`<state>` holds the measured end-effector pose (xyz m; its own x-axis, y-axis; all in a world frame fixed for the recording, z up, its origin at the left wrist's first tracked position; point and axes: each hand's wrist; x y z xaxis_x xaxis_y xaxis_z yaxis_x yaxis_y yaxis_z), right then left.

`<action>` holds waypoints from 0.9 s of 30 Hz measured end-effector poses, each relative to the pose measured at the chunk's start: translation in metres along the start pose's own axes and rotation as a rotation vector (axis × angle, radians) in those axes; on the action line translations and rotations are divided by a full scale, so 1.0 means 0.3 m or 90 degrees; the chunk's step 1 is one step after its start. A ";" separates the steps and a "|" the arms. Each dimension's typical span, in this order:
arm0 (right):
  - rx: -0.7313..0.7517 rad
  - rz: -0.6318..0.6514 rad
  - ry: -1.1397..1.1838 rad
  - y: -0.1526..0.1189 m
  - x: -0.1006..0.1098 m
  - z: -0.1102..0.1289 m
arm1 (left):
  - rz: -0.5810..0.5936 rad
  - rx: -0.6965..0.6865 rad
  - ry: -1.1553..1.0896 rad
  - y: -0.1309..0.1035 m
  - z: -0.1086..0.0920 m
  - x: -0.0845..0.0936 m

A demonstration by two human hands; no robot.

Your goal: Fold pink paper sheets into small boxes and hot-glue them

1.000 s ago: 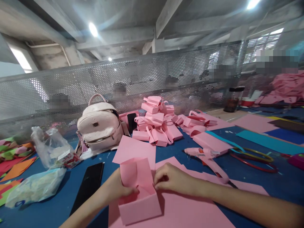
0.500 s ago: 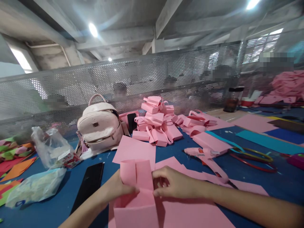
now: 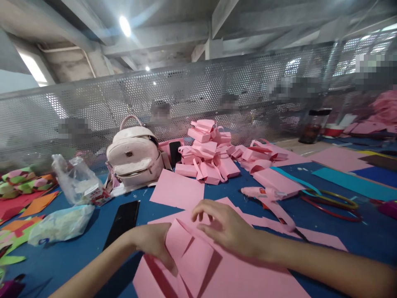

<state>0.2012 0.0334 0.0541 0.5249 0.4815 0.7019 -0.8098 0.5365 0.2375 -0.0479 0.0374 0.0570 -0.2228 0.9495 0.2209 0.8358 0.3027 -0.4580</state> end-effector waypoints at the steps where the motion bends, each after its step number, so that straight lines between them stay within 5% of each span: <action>1: 0.097 0.006 -0.100 -0.006 -0.001 0.022 | 0.032 0.006 0.056 0.008 -0.009 0.010; 5: 0.348 0.154 -0.390 -0.028 -0.038 0.069 | 0.072 0.080 0.293 0.077 -0.054 0.049; 15: 0.254 0.232 -0.409 -0.140 -0.079 -0.008 | -0.038 0.133 0.526 0.277 -0.187 0.016; 23: 0.255 0.280 -0.393 -0.142 -0.095 -0.027 | -0.124 0.084 0.592 0.153 -0.271 -0.049; 27: 0.268 0.295 -0.339 -0.129 -0.088 -0.033 | -0.353 -0.059 0.647 0.069 -0.242 -0.185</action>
<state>0.2213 0.0069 0.0197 0.0041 0.1399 0.9902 -1.0000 0.0085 0.0029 0.0182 -0.0149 0.0978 -0.0994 0.1722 0.9800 0.7928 0.6090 -0.0266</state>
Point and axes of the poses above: each hand's wrist, its own y-axis towards the middle knuckle, its own x-axis out of the back of the hand, z = x × y, and after that the axes turned 15 degrees about z, right-handed
